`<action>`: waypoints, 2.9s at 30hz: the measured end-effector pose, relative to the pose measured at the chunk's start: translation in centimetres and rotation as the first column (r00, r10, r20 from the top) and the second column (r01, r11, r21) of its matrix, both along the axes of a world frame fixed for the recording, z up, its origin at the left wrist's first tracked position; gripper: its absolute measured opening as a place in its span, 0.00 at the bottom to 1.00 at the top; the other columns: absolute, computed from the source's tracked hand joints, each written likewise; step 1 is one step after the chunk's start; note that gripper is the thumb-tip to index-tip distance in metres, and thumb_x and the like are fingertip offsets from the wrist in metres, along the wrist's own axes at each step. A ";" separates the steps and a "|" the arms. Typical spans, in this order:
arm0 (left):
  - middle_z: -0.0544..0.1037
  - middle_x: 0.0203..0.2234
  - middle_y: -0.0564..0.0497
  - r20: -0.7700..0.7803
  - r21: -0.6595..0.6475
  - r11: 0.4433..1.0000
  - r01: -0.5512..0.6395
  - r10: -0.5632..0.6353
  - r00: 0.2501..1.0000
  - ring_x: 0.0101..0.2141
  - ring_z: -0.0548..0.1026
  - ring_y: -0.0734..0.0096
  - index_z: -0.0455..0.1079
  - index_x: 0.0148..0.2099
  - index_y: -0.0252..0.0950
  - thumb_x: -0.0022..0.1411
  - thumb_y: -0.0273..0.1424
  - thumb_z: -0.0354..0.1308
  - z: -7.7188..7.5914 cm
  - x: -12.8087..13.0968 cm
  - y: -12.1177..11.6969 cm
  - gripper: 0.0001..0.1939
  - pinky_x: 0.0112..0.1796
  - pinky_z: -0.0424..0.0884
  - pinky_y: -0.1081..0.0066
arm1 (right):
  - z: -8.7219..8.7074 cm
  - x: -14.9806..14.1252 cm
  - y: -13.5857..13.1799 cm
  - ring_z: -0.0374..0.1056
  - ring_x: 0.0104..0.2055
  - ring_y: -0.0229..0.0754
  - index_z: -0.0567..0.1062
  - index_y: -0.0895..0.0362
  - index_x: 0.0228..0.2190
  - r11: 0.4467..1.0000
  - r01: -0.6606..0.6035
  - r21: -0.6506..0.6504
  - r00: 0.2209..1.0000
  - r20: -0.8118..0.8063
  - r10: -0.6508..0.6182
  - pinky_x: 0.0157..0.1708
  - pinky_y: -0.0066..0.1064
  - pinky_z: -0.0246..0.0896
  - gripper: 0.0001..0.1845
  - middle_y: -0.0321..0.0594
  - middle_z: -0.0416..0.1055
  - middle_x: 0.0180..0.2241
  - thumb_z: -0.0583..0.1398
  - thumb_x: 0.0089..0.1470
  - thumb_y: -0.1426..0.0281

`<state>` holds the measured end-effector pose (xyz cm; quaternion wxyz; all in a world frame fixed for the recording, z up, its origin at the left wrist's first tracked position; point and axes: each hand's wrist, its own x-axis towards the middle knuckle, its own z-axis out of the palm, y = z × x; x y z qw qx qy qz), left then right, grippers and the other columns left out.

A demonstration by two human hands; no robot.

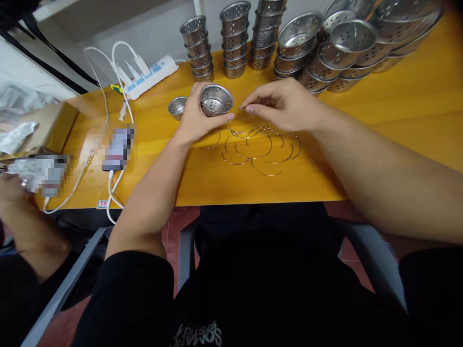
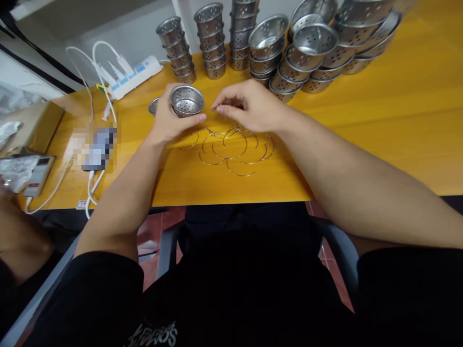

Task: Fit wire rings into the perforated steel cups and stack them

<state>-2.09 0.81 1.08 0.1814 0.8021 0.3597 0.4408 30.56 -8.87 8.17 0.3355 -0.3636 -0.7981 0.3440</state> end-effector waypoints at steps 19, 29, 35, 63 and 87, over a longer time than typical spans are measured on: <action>0.80 0.76 0.41 0.059 0.031 0.997 0.076 -0.078 0.995 0.75 0.83 0.35 0.63 0.84 0.61 0.71 0.78 0.72 -1.6 0.3 1.4 0.53 0.76 0.83 0.35 | -1.3 0.8 2.1 0.75 0.43 0.58 0.90 0.48 0.44 0.986 0.163 0.044 0.987 -0.013 -0.163 0.50 0.55 0.75 0.21 0.52 0.90 0.45 0.78 0.70 0.44; 0.83 0.67 0.42 0.043 0.009 0.999 0.043 -0.043 0.998 0.68 0.86 0.37 0.70 0.75 0.54 0.61 0.83 0.81 -0.4 0.8 -0.4 0.58 0.74 0.84 0.36 | -0.5 0.0 1.4 0.76 0.43 0.59 0.86 0.45 0.41 0.986 0.166 -0.029 0.972 -0.162 -0.168 0.55 0.60 0.77 0.35 0.50 0.88 0.43 0.83 0.59 0.29; 0.82 0.70 0.42 0.060 0.029 0.995 0.098 -0.100 0.993 0.69 0.85 0.35 0.68 0.75 0.57 0.60 0.81 0.83 -1.1 0.9 -0.2 0.58 0.74 0.85 0.34 | 0.0 -0.3 0.6 0.73 0.42 0.58 0.84 0.43 0.43 0.979 0.205 -0.014 0.970 -0.129 -0.205 0.50 0.54 0.74 0.34 0.46 0.84 0.41 0.81 0.62 0.29; 0.76 0.78 0.41 0.076 0.114 0.973 0.200 -0.209 0.975 0.78 0.80 0.39 0.57 0.89 0.58 0.73 0.83 0.69 -4.0 0.9 2.8 0.60 0.79 0.80 0.42 | -5.3 0.8 5.6 0.84 0.29 0.46 0.84 0.48 0.49 0.968 0.121 0.218 0.939 -0.341 -0.041 0.27 0.40 0.81 0.46 0.44 0.89 0.39 0.71 0.69 0.17; 0.77 0.76 0.40 0.083 0.059 0.981 0.185 -0.189 0.978 0.76 0.81 0.36 0.63 0.86 0.55 0.68 0.85 0.72 -3.2 1.6 1.5 0.61 0.77 0.81 0.38 | -4.5 0.6 4.6 0.80 0.31 0.44 0.85 0.48 0.49 0.958 0.146 0.247 0.948 -0.311 -0.064 0.32 0.40 0.83 0.43 0.43 0.86 0.39 0.72 0.73 0.20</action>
